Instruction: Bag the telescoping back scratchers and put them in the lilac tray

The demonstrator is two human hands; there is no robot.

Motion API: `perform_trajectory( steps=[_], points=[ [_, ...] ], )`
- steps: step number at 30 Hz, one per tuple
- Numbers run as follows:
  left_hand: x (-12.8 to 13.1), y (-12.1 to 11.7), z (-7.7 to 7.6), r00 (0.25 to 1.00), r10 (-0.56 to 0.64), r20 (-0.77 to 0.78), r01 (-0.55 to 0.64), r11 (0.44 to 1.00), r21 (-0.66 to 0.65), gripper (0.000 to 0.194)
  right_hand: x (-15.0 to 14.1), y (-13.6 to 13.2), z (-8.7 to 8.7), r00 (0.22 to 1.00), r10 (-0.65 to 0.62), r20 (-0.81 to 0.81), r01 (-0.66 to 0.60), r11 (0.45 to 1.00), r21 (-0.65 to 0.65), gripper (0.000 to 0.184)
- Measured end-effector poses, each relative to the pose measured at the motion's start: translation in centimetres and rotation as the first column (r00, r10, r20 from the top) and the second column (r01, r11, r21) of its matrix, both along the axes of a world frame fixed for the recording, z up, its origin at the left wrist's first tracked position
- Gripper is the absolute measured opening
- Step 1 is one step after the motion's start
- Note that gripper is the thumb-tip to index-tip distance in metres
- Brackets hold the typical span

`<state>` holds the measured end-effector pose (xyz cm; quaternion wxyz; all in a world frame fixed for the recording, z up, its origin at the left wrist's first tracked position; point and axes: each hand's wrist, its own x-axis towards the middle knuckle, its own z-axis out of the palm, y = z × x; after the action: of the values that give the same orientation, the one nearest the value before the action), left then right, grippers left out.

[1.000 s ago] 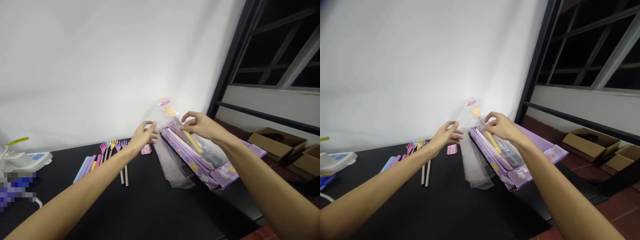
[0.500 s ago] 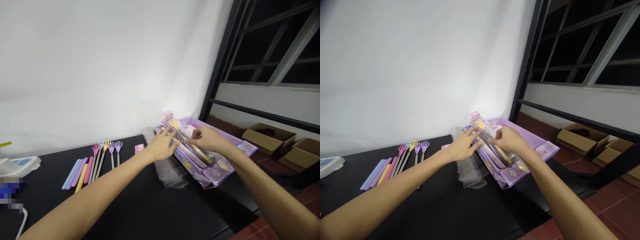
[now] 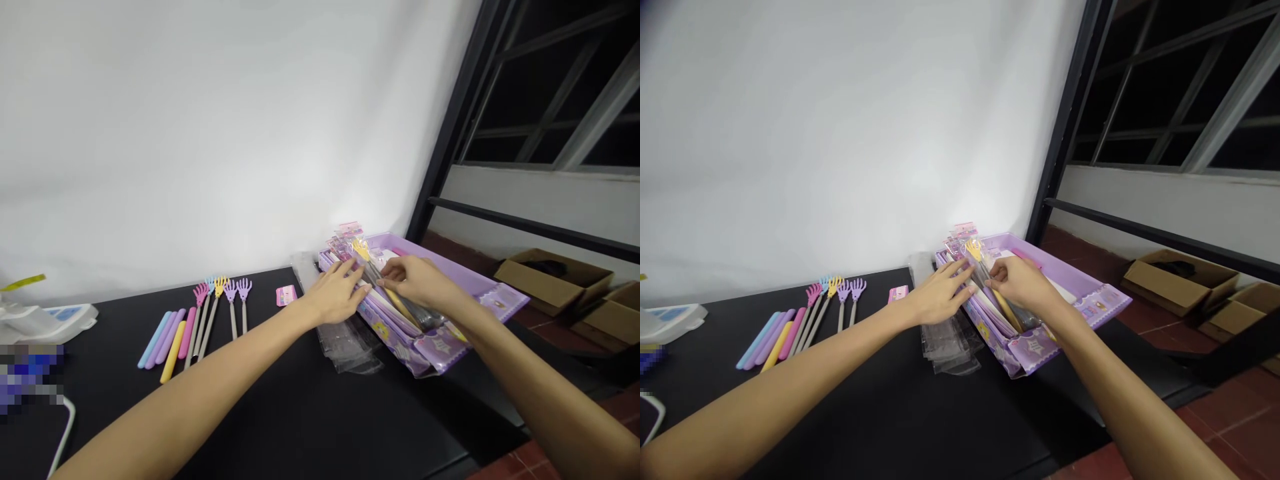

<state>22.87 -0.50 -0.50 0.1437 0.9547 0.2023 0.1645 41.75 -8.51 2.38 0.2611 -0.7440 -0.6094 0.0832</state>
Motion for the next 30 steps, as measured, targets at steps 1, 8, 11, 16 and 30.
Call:
perform_trajectory(
  steps=[1, 8, 11, 16, 30],
  points=[
    [-0.2, 0.0, 0.0, 1.0, 0.002, 0.004, -0.002, 1.0, 0.012, 0.062, 0.0, -0.1, 0.2, 1.0, -0.005, -0.008, 0.004, 1.0, -0.008, 0.009],
    [-2.5, 1.0, 1.1, 0.999, 0.036, 0.032, -0.041, 0.987, 0.153, 0.049, -2.2, 0.1, 3.6, 0.995, -0.073, 0.06, 0.06, 0.979, 0.197, 0.026],
    [-4.3, 2.1, 2.8, 0.998, 0.045, 0.045, -0.052, 0.985, 0.166, 0.038, -5.4, 1.4, 5.5, 0.999, 0.012, 0.047, -0.023, 0.972, 0.232, 0.02],
    [-10.4, 3.9, 7.2, 0.976, 0.203, -0.081, -0.193, 0.974, 0.119, 0.033, -11.7, 3.8, 8.0, 0.987, 0.161, 0.025, -0.162, 0.956, 0.243, 0.014],
    [-26.2, 3.3, 5.8, 0.44, 0.515, -0.735, -0.726, 0.686, 0.046, 0.052, -22.0, 9.1, 1.0, 0.891, 0.451, -0.048, -0.436, 0.823, -0.365, 0.008]
  ],
)
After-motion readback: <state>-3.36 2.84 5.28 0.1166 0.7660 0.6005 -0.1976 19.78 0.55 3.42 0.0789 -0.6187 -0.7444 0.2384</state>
